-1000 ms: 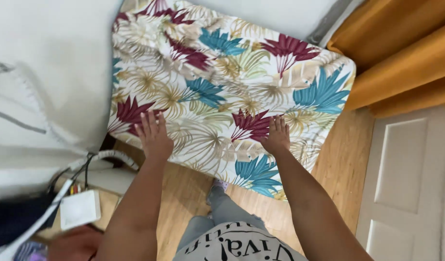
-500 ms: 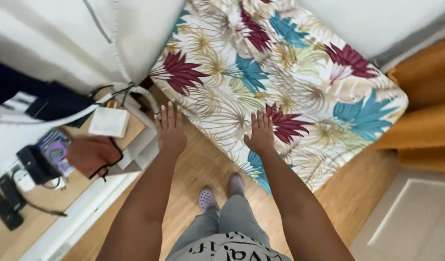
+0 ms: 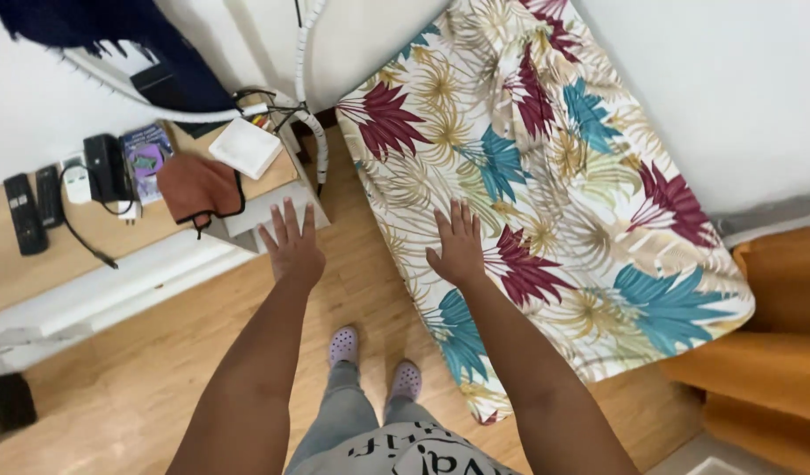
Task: The person smooths a floral-patterned mattress and adjusts a yellow bedsheet. Then the person picks up a broom and dustpan and sweeps the floor around the bed and a nearby cabinet, collecting debris into the dustpan.
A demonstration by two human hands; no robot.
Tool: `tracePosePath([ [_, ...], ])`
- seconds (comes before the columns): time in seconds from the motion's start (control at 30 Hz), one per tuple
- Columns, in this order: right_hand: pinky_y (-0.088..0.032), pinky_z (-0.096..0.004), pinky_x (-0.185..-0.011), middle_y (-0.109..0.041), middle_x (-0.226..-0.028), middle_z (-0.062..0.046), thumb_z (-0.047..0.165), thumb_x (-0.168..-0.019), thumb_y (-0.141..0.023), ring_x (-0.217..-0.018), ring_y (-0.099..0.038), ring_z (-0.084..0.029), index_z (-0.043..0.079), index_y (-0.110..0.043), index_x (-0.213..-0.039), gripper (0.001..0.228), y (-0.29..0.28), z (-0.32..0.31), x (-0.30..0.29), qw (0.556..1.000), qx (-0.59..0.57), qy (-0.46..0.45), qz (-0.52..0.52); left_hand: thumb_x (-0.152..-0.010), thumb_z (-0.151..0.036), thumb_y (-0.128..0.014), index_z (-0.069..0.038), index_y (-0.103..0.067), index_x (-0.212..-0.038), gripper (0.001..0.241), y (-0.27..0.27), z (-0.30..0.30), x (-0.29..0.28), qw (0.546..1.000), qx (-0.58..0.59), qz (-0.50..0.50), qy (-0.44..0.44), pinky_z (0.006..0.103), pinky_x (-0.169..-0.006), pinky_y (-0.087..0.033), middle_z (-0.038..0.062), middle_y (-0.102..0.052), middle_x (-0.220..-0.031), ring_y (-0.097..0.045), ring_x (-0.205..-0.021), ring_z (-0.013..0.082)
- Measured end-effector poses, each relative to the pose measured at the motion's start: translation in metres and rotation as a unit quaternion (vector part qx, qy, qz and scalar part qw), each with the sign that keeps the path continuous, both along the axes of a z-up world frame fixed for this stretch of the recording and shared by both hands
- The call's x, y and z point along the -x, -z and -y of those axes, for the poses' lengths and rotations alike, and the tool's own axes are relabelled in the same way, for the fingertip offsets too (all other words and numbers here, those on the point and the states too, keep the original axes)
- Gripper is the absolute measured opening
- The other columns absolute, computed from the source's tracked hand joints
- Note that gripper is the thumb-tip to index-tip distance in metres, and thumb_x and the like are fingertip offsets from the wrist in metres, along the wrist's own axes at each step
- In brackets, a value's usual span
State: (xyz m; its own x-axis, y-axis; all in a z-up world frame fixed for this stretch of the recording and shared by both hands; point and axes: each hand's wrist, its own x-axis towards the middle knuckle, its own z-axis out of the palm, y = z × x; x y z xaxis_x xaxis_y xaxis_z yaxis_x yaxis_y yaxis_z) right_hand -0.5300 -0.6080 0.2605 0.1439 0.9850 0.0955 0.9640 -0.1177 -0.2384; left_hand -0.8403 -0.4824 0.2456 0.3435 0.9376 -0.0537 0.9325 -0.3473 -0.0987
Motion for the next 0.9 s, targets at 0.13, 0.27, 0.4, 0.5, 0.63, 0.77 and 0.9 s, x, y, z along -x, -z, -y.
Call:
tracePosePath([
  [0.13,-0.010,-0.061,-0.122,-0.019,-0.166,-0.027,0.040,-0.082,-0.073,-0.154,-0.012,-0.046,0.010,-0.037,-0.156,0.087,-0.004,0.013,-0.007,1.000,-0.004,-0.028,-0.011,-0.088,-0.026,-0.058,-0.022,-0.011,-0.167,0.092,-0.001,0.030,0.005,0.999,0.028,-0.017,-0.036,0.0690,-0.118,0.002,0.017,0.009,-0.172,0.008,-0.156,0.0418],
  [0.27,-0.010,-0.061,-0.123,-0.020,-0.166,-0.027,0.039,-0.081,-0.074,-0.155,-0.012,-0.046,0.010,-0.041,-0.153,0.084,0.001,0.033,-0.012,0.999,-0.011,-0.028,-0.028,-0.087,-0.028,-0.059,-0.022,-0.010,-0.167,0.095,-0.008,0.058,-0.005,0.997,0.058,0.002,-0.048,0.0690,-0.119,0.003,0.016,0.011,-0.172,0.010,-0.157,0.0411],
  [0.4,-0.010,-0.061,-0.124,-0.020,-0.165,-0.026,0.039,-0.079,-0.075,-0.155,-0.013,-0.045,0.010,-0.043,-0.152,0.084,0.005,0.057,-0.015,0.999,-0.006,0.001,-0.036,-0.086,-0.028,-0.060,-0.022,-0.009,-0.168,0.097,-0.018,0.078,-0.022,0.998,0.063,0.003,-0.030,0.0683,-0.119,0.004,0.016,0.012,-0.172,0.011,-0.157,0.0410],
  [0.5,-0.009,-0.061,-0.123,-0.021,-0.165,-0.026,0.041,-0.079,-0.075,-0.155,-0.012,-0.045,0.009,-0.043,-0.152,0.085,0.017,0.086,-0.021,0.998,0.008,0.050,-0.043,-0.087,-0.027,-0.060,-0.022,-0.006,-0.168,0.097,-0.018,0.084,-0.038,0.998,0.067,-0.009,0.008,0.0680,-0.119,0.004,0.015,0.013,-0.171,0.012,-0.156,0.0403],
  [0.63,-0.009,-0.061,-0.123,-0.021,-0.165,-0.024,0.044,-0.080,-0.075,-0.156,-0.010,-0.043,0.010,-0.042,-0.152,0.087,0.024,0.126,-0.035,0.991,0.030,0.130,-0.032,-0.088,-0.026,-0.060,-0.022,-0.003,-0.168,0.098,-0.031,0.087,-0.070,0.995,0.062,-0.031,0.067,0.0672,-0.119,0.005,0.016,0.015,-0.172,0.012,-0.156,0.0392],
  [0.77,-0.007,-0.059,-0.124,-0.017,-0.168,-0.021,0.048,-0.077,-0.075,-0.157,-0.008,-0.039,0.011,-0.039,-0.153,0.092,0.025,0.175,-0.040,0.967,0.076,0.242,-0.022,-0.089,-0.028,-0.060,-0.025,-0.006,-0.166,0.093,-0.010,0.084,-0.096,0.988,0.046,0.014,0.149,0.0673,-0.119,0.006,0.014,0.011,-0.172,0.011,-0.158,0.0386],
  [0.9,-0.006,-0.059,-0.123,-0.015,-0.168,-0.021,0.051,-0.080,-0.073,-0.157,-0.007,-0.039,0.011,-0.036,-0.156,0.093,0.037,0.221,-0.029,0.928,0.078,0.363,-0.031,-0.087,-0.027,-0.062,-0.025,-0.016,-0.164,0.089,-0.006,0.079,-0.118,0.954,-0.007,0.079,0.288,0.0709,-0.117,0.005,0.017,0.002,-0.170,0.007,-0.155,0.0414],
])
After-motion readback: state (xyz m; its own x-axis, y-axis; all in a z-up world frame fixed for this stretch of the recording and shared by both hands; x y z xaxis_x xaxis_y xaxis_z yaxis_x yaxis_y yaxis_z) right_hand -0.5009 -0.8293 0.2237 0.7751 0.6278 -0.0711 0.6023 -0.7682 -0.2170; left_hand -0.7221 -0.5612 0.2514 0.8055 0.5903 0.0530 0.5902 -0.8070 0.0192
